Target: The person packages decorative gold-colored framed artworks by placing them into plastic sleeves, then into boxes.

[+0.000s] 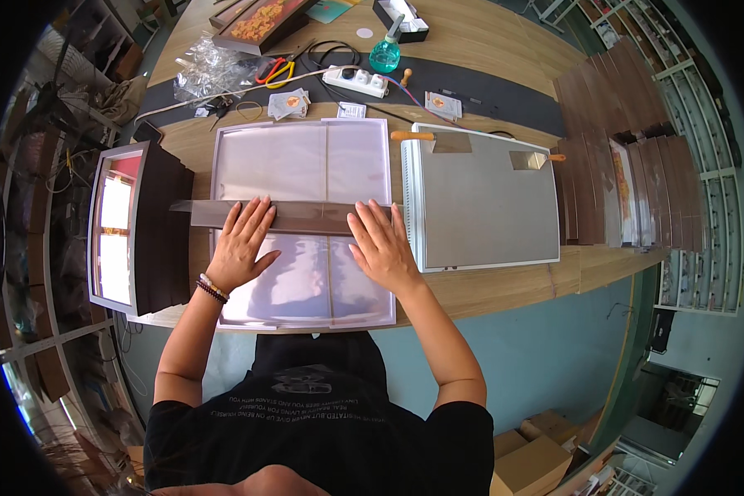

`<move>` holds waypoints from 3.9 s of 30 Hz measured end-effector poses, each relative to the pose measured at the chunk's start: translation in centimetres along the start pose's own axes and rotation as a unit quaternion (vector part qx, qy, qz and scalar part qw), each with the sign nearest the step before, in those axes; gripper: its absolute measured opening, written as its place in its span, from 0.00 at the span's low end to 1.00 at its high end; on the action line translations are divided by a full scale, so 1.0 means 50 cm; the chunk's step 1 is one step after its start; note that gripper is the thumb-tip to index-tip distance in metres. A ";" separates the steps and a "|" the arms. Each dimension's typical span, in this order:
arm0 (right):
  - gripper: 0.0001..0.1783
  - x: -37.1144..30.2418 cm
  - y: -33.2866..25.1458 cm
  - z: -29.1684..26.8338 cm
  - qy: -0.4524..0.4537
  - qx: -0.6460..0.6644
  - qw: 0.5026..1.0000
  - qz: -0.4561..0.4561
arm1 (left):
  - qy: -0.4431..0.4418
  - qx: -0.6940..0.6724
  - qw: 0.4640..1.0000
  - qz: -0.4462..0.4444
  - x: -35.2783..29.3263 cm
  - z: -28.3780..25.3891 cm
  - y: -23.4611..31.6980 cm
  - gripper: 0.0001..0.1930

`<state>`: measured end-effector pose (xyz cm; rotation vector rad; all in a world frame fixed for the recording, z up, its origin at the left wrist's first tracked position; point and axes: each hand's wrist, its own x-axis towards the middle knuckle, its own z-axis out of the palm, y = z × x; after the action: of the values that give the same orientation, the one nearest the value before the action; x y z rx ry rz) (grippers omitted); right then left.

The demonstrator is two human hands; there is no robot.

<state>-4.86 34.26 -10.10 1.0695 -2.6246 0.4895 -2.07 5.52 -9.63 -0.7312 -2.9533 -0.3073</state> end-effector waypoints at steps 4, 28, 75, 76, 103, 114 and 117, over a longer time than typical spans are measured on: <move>0.24 -0.123 -0.111 0.063 -0.023 0.169 0.985 0.016 | 0.009 -0.004 1.000 -0.007 0.012 -0.014 0.006 0.36; 0.41 -0.277 -0.185 0.214 -0.165 0.128 0.944 0.254 | 0.053 -0.007 0.998 0.031 0.007 0.018 -0.008 0.35; 0.16 0.002 -0.072 -0.022 -0.006 -0.066 0.982 0.178 | -0.002 0.099 0.994 0.037 -0.001 0.021 0.002 0.29; 0.15 0.010 -0.080 -0.017 -0.012 -0.042 0.981 0.187 | -0.006 0.096 0.995 0.036 0.000 0.019 0.002 0.29; 0.06 0.086 -0.049 0.025 0.102 0.068 0.983 0.135 | 0.056 -0.035 0.995 0.073 0.026 0.000 -0.014 0.21; 0.06 0.090 -0.050 0.053 0.155 0.098 0.968 0.168 | 0.102 -0.065 0.991 -0.055 -0.047 -0.075 -0.123 0.06; 0.06 0.089 -0.049 0.055 0.162 0.084 0.971 0.155 | 0.073 -0.007 0.989 -0.126 -0.085 -0.110 -0.163 0.03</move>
<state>-6.50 28.74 -10.49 0.5578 -2.4916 0.8852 -1.98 -4.62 -6.21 -0.3189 -2.9031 -0.3812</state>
